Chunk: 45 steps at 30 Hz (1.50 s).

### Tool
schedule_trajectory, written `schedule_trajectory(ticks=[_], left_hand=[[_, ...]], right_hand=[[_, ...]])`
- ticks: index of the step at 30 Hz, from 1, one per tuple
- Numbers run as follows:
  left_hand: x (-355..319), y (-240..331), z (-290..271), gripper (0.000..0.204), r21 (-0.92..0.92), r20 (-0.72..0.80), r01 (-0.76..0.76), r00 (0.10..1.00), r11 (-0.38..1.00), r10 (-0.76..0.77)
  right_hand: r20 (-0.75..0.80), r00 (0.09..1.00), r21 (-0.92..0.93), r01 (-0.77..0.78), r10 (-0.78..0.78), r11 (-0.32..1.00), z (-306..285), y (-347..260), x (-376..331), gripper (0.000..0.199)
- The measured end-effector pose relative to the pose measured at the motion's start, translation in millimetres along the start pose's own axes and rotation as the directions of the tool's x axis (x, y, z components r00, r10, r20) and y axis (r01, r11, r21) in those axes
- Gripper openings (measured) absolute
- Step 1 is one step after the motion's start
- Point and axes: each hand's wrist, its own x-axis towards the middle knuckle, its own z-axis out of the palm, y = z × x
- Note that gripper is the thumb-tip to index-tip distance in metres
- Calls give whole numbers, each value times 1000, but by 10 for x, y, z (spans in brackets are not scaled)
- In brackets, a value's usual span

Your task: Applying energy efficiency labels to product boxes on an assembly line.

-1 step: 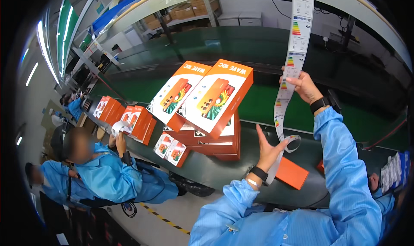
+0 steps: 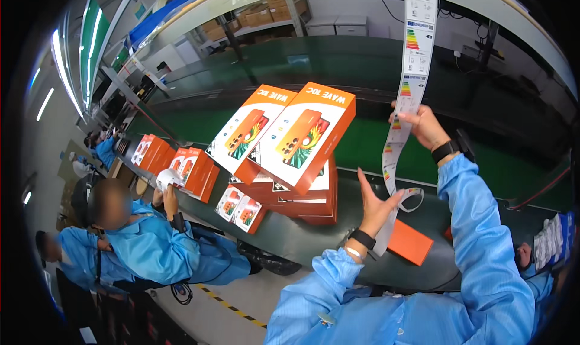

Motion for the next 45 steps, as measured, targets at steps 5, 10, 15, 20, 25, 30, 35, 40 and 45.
schedule_trajectory(ticks=[5,10,15,20,25,30,35,40,45], left_hand=[[249,63,-214,97,117,111,-75,992,990,62],[-315,65,-455,26,53,586,290,766,956,-265],[-879,-273,-863,29,169,643,441,628,881,-438],[-1024,-482,-1481,26,354,555,468,592,810,-584],[-900,-293,-1525,36,313,687,372,546,874,-479],[-806,82,-1362,26,30,646,766,476,643,-597],[-589,214,-1170,28,-90,676,816,471,571,-567],[-367,467,-790,25,-233,672,734,596,638,-440],[-151,592,-636,23,-268,660,635,669,725,-341]], right_hand=[[187,976,31,-123,115,992,601,367,-759,42],[78,986,199,-157,144,967,810,-115,-1081,33],[27,996,185,83,-89,979,686,-752,-746,24],[-62,939,149,345,-339,927,437,-1274,-431,30],[-105,994,-31,-14,11,999,-3,-621,115,50],[-260,902,-368,-422,344,828,-47,323,-522,56],[-48,854,-90,-520,518,850,30,781,-1427,53],[369,842,74,-450,395,890,594,672,-1889,48],[266,872,-86,-404,412,911,887,975,-1917,51]])
